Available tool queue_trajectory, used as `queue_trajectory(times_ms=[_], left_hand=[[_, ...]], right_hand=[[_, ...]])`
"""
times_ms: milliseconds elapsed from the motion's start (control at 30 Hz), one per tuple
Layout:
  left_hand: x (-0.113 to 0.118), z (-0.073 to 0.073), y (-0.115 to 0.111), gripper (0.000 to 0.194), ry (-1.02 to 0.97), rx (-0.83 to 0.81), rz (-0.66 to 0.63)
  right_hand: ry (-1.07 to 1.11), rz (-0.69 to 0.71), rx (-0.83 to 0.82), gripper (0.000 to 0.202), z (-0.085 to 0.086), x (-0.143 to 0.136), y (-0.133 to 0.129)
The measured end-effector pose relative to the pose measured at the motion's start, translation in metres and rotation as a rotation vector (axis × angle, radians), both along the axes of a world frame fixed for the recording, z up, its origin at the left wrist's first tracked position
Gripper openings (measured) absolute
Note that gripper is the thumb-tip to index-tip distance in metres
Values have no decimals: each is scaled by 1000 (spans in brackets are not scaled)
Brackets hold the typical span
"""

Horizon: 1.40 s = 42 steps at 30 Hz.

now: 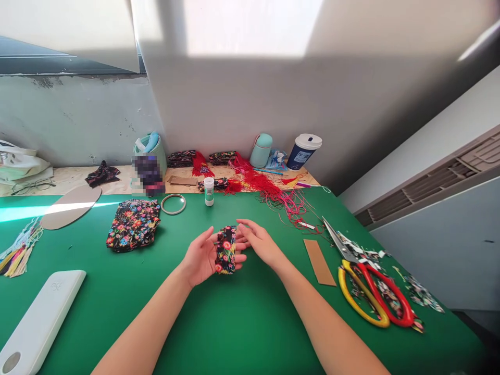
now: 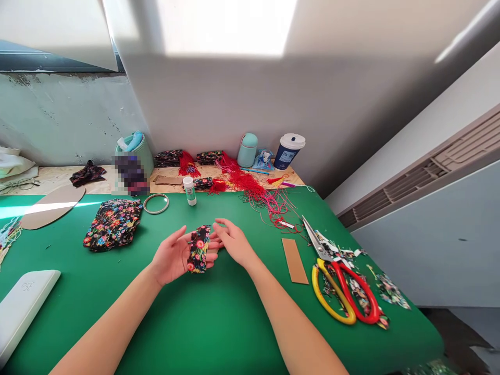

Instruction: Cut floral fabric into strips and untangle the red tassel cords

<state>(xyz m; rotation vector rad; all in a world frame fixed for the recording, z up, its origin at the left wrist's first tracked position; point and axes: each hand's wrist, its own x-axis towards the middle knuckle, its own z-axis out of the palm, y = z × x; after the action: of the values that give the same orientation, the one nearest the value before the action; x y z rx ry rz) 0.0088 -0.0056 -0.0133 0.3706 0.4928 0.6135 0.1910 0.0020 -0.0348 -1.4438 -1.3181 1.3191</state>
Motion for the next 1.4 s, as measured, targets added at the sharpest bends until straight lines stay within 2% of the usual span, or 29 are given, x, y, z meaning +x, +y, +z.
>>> queue_trajectory(times_ms=[100,200,300,400,533,600,733,900,1067,1400], left_hand=[[3,-4,-4,41,108,19,-89],[7,-5,-6,28,289,119,-55],[9,-5,-6,20,539,265,-16],[10,-5,-5,24,821,373,-81],[9,-10,-5,31,935,450,-186],[9,-12,-5,32,1041,552,-228],[8,-13,-5,31,1258,734,-233],[10,-7,-7,27,1381,826,-186],[11,-2,-10,29,1465,892,-253],[7,-6,-5,33,1321,868,-313]], right_hand=[[260,-23,-43,49,-4,-4,2],[294,-86,33,47,-7,-2,4],[197,-127,103,40,-10,5,8],[15,-124,169,31,-12,11,11],[-103,-129,210,24,-14,12,12],[-149,-140,233,20,-14,12,13],[-228,-146,267,18,-16,12,15],[-300,-135,296,16,-18,15,16],[-349,-115,314,15,-22,16,17],[-396,-97,325,16,-23,16,16]])
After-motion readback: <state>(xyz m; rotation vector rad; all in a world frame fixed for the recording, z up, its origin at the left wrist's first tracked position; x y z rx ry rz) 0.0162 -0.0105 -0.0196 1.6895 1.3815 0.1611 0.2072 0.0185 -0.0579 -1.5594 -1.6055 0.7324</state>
